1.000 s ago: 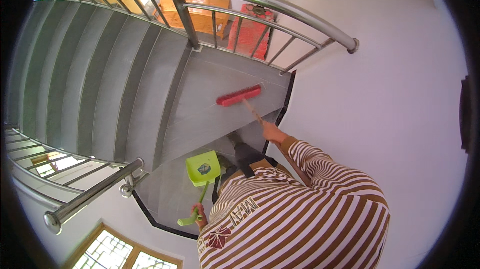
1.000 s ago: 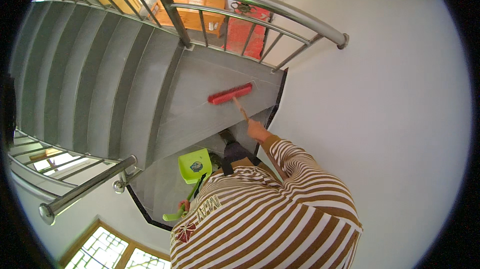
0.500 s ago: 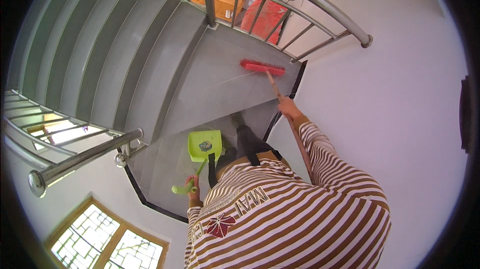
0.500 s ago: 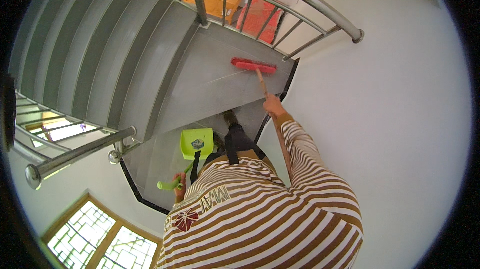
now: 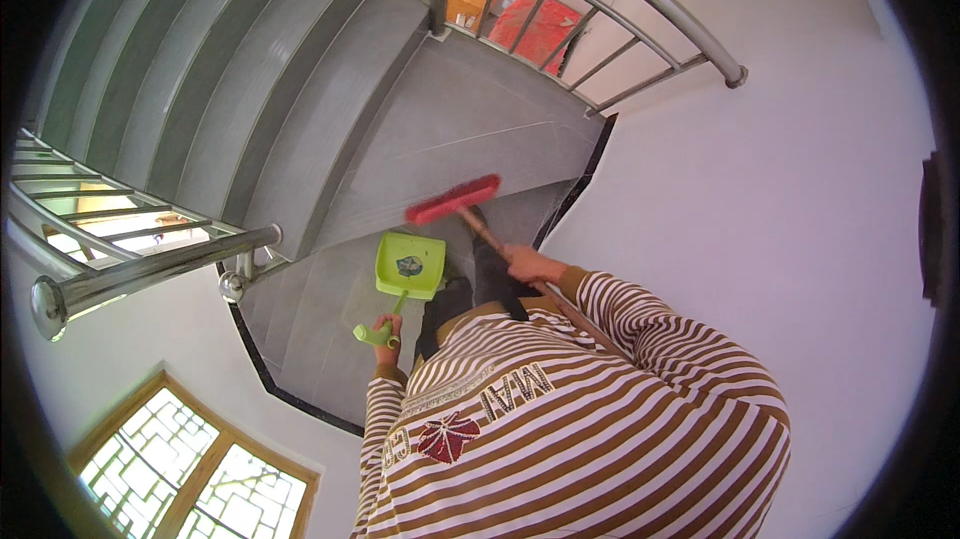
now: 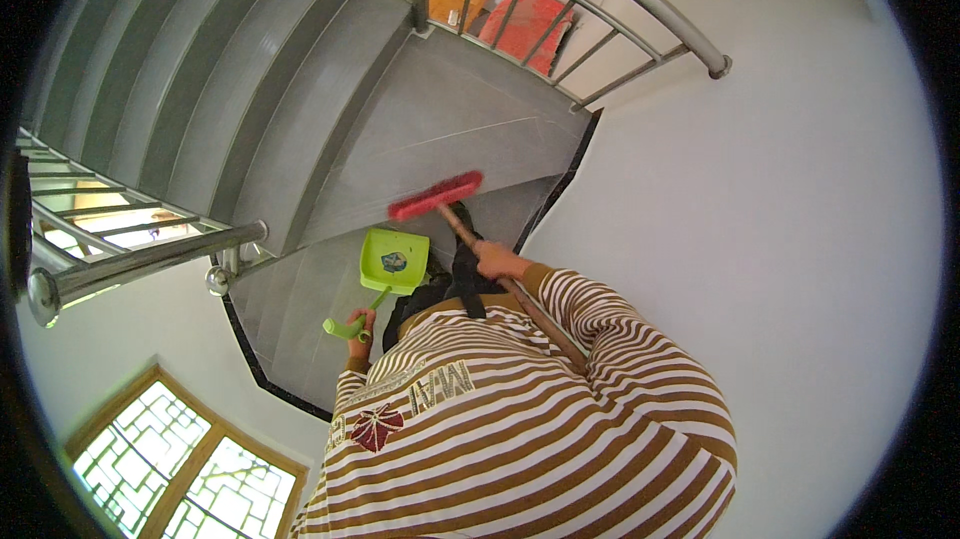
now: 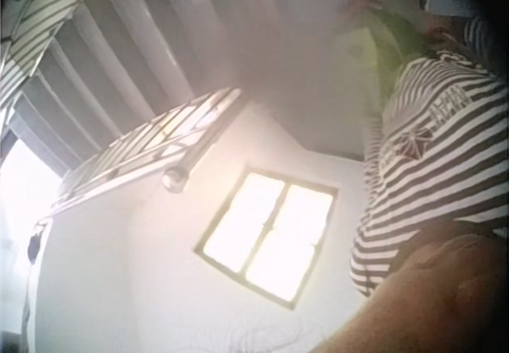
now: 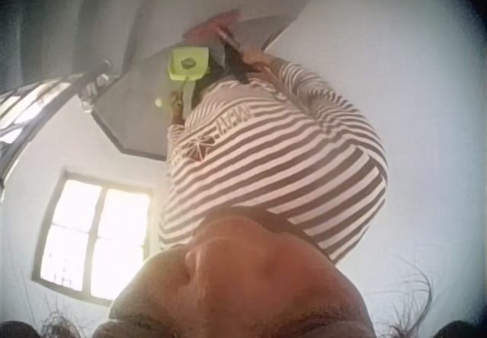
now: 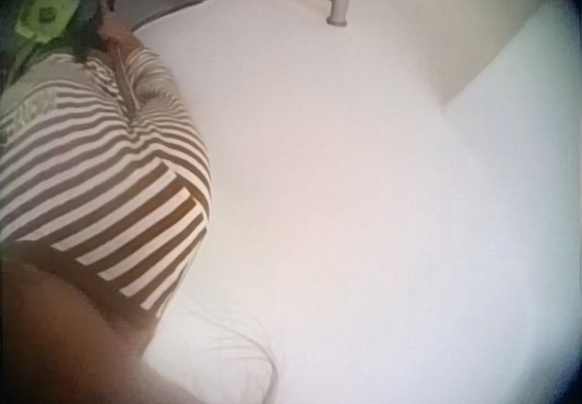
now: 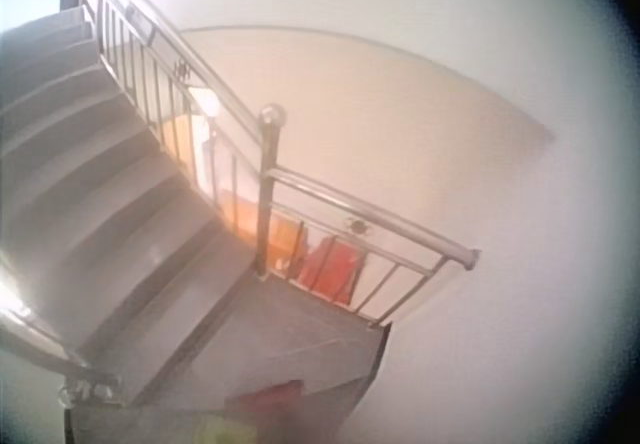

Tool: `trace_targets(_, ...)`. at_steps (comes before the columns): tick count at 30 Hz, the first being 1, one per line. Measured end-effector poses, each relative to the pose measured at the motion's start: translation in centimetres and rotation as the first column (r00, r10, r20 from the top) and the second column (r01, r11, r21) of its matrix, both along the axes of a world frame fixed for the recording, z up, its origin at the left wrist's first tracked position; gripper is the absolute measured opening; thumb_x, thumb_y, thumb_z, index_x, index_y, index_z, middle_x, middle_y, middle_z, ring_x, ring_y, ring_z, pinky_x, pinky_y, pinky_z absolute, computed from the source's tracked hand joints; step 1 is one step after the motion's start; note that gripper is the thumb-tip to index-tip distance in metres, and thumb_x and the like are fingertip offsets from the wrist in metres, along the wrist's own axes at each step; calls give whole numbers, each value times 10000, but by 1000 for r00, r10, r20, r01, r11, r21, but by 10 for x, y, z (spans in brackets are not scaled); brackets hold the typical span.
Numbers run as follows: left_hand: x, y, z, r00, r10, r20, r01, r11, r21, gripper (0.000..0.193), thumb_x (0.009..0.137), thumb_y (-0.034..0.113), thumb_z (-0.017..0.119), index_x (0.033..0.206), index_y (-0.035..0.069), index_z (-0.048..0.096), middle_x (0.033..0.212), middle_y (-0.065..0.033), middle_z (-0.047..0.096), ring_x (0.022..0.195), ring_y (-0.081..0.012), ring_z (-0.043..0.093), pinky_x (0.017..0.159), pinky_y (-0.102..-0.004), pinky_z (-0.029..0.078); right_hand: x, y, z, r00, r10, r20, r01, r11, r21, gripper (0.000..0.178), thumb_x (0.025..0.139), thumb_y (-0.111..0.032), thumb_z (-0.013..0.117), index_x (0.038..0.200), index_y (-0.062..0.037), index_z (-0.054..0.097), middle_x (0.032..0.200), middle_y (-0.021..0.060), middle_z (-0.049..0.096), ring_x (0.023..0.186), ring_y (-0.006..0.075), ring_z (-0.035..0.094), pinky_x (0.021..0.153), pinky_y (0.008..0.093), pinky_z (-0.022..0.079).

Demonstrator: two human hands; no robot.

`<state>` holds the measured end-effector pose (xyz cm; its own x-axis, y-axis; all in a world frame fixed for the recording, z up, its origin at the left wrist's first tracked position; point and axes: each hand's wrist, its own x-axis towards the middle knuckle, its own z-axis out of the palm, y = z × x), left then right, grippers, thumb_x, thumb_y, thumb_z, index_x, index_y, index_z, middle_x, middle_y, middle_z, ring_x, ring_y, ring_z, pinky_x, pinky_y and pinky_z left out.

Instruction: The person sweeps a spiral staircase using a red broom and a green dustpan. They sweep debris from each step into the dustpan and proceed downward, collecting the swept material as they go.

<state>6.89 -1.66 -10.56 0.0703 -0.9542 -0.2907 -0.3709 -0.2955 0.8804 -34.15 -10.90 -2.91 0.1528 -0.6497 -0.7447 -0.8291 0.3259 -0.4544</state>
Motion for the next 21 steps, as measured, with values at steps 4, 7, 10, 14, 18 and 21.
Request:
trace_targets(4,7,-8,-12,997,-71,18,71,997,4,231,884,233,730,851,17,654,713,-112,621,658,-214,576,644,-356,477,29,33,14,952,263,156,-244,961,-133,352,853,-122,567,1197,-58,528,930,274,665,929,494,631,800,544,492)
trace_targets(7,12,-6,-24,997,-66,45,68,996,-52,227,885,226,726,853,14,651,730,-114,622,672,-213,575,656,-351,477,37,43,22,950,234,207,-224,972,-69,356,879,-149,573,1223,-74,520,874,248,663,819,454,657,743,512,508)
trace_targets(10,21,-2,-23,999,-50,-2,50,993,-104,214,884,210,726,847,14,648,746,-103,624,690,-206,575,668,-348,476,48,28,84,989,53,139,-73,987,141,445,878,-165,578,1299,-34,516,944,260,663,933,454,645,777,499,520)
trace_targets(14,25,3,-18,1000,-27,-3,27,999,-33,190,882,193,729,845,24,650,746,-81,623,703,-192,575,670,-350,474,23,11,118,934,-353,51,339,922,186,492,882,-221,601,1330,-41,503,927,232,674,863,456,652,776,498,539)
trace_targets(18,24,7,-13,999,-28,-36,27,1000,-10,192,886,201,736,857,30,655,754,-68,630,709,-162,565,668,-331,472,-71,-1,50,930,-368,19,356,886,-297,346,864,-147,602,1195,-70,537,667,125,567,470,249,570,381,391,465)
trace_targets(21,21,9,3,996,-21,-86,22,1000,7,220,889,225,746,856,27,656,730,-56,627,695,-136,551,647,-316,466,-152,-7,3,836,-548,-19,495,770,-401,298,855,-122,594,1142,-53,555,668,133,581,474,244,573,399,397,486)
